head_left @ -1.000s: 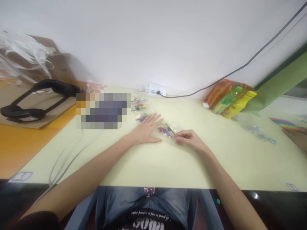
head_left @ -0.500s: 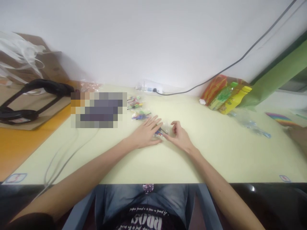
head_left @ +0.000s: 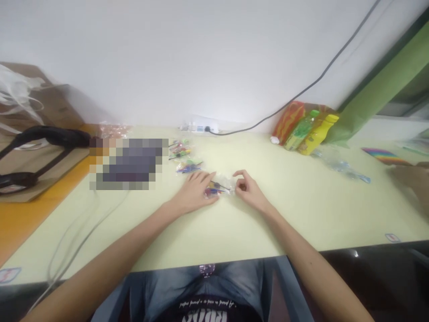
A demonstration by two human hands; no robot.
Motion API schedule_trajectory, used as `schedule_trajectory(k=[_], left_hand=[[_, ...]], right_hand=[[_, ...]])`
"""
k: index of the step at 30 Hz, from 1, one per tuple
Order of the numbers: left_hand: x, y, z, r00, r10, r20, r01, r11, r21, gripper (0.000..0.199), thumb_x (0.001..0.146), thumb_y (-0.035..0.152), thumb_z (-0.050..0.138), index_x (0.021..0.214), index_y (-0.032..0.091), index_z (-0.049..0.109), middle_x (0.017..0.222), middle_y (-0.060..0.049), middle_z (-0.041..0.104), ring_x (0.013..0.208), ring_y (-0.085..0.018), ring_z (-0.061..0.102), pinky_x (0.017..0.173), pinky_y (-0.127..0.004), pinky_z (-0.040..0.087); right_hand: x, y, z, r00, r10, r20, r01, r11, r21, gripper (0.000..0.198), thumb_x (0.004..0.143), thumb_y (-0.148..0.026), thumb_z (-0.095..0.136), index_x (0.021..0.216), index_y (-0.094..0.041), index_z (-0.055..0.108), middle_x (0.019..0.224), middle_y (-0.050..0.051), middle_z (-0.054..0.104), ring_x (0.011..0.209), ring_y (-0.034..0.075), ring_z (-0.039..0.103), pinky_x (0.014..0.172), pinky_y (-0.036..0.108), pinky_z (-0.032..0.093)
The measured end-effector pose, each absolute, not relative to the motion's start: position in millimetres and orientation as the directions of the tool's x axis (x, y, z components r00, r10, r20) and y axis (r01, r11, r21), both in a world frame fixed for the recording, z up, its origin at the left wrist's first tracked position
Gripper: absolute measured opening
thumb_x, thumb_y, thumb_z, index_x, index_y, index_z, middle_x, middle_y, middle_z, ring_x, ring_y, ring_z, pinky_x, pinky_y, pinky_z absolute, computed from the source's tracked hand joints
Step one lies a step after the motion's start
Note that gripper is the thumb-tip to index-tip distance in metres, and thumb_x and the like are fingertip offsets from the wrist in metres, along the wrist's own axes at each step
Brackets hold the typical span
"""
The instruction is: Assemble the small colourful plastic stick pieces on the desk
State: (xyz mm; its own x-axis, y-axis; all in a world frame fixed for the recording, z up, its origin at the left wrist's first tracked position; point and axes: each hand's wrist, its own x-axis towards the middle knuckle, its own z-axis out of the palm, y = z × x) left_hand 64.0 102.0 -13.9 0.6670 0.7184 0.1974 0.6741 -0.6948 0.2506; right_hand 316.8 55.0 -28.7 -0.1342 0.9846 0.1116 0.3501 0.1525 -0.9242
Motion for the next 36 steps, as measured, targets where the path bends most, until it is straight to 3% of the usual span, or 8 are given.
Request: schedule_trajectory(k=[4, 9, 14, 18, 21, 25, 33, 36], left_hand=[[41, 96, -6, 0.679, 0.718, 0.151, 0.690, -0.695, 0.203, 0.065, 0.097, 0.048, 0.057, 0.157, 0.023, 0.044, 0.137, -0.014, 0.062, 0.128, -0.035, 0.060, 0.108, -0.051, 0.050], [12, 87, 17, 0.724, 0.687, 0.053, 0.687, -0.726, 0.025, 0.057, 0.100, 0.046, 0.046, 0.153, 0.024, 0.050, 0.122, -0.014, 0.067, 0.110, -0.035, 0.067, 0.096, -0.048, 0.051], [15, 88, 67, 0.764, 0.633, -0.125, 0.624, -0.774, -0.109, 0.057, 0.092, 0.044, 0.055, 0.146, 0.027, 0.059, 0.114, -0.013, 0.072, 0.102, -0.035, 0.069, 0.089, -0.044, 0.048], [50, 83, 115, 0.770, 0.554, -0.316, 0.495, -0.832, -0.252, 0.052, 0.089, 0.031, 0.062, 0.139, 0.019, 0.063, 0.114, -0.014, 0.075, 0.109, -0.034, 0.068, 0.093, -0.042, 0.045], [76, 80, 138, 0.758, 0.544, -0.360, 0.422, -0.830, -0.366, 0.048, 0.085, 0.029, 0.068, 0.132, 0.016, 0.067, 0.110, -0.016, 0.076, 0.106, -0.036, 0.068, 0.092, -0.044, 0.044], [84, 87, 141, 0.781, 0.539, -0.317, 0.423, -0.829, -0.366, 0.052, 0.074, 0.030, 0.079, 0.124, 0.020, 0.070, 0.103, -0.013, 0.077, 0.104, -0.036, 0.069, 0.099, -0.046, 0.042], [43, 115, 133, 0.807, 0.514, -0.291, 0.423, -0.847, -0.322, 0.072, 0.067, 0.043, 0.079, 0.137, 0.025, 0.067, 0.097, -0.010, 0.076, 0.103, -0.036, 0.070, 0.105, -0.048, 0.041], [13, 132, 140, 0.771, 0.564, -0.296, 0.489, -0.822, -0.291, 0.076, 0.069, 0.052, 0.076, 0.139, 0.024, 0.067, 0.095, -0.009, 0.075, 0.098, -0.035, 0.071, 0.102, -0.048, 0.044]], right_hand=[[328, 56, -26, -0.110, 0.987, 0.120, 0.389, 0.154, -0.908, 0.043, 0.076, -0.019, 0.051, 0.118, -0.026, 0.049, 0.064, -0.010, 0.051, 0.061, 0.015, 0.047, 0.062, 0.027, 0.035], [330, 60, -31, -0.053, 0.985, 0.165, 0.432, 0.172, -0.885, 0.032, 0.083, -0.024, 0.049, 0.115, -0.026, 0.050, 0.063, -0.010, 0.052, 0.061, 0.016, 0.047, 0.064, 0.028, 0.036], [330, 60, -32, -0.054, 0.983, 0.174, 0.442, 0.180, -0.879, 0.028, 0.088, -0.028, 0.049, 0.116, -0.026, 0.050, 0.063, -0.010, 0.053, 0.060, 0.016, 0.047, 0.064, 0.028, 0.036], [332, 58, -28, -0.070, 0.982, 0.177, 0.456, 0.189, -0.870, 0.028, 0.090, -0.030, 0.051, 0.117, -0.026, 0.049, 0.063, -0.010, 0.052, 0.063, 0.016, 0.048, 0.065, 0.028, 0.036], [333, 59, -29, -0.073, 0.979, 0.189, 0.463, 0.201, -0.863, 0.027, 0.091, -0.030, 0.051, 0.117, -0.026, 0.049, 0.063, -0.010, 0.052, 0.063, 0.017, 0.048, 0.065, 0.028, 0.037], [334, 62, -32, -0.076, 0.978, 0.192, 0.452, 0.205, -0.868, 0.026, 0.092, -0.032, 0.052, 0.118, -0.026, 0.050, 0.064, -0.010, 0.053, 0.061, 0.016, 0.048, 0.064, 0.028, 0.037], [332, 64, -32, -0.085, 0.973, 0.216, 0.495, 0.230, -0.838, 0.022, 0.100, -0.044, 0.055, 0.104, -0.023, 0.058, 0.070, -0.005, 0.058, 0.064, 0.016, 0.054, 0.065, 0.029, 0.042], [333, 63, -33, -0.085, 0.952, 0.293, 0.602, 0.283, -0.746, 0.031, 0.102, -0.051, 0.054, 0.105, -0.022, 0.064, 0.088, 0.003, 0.063, 0.085, 0.021, 0.061, 0.080, 0.035, 0.050]])
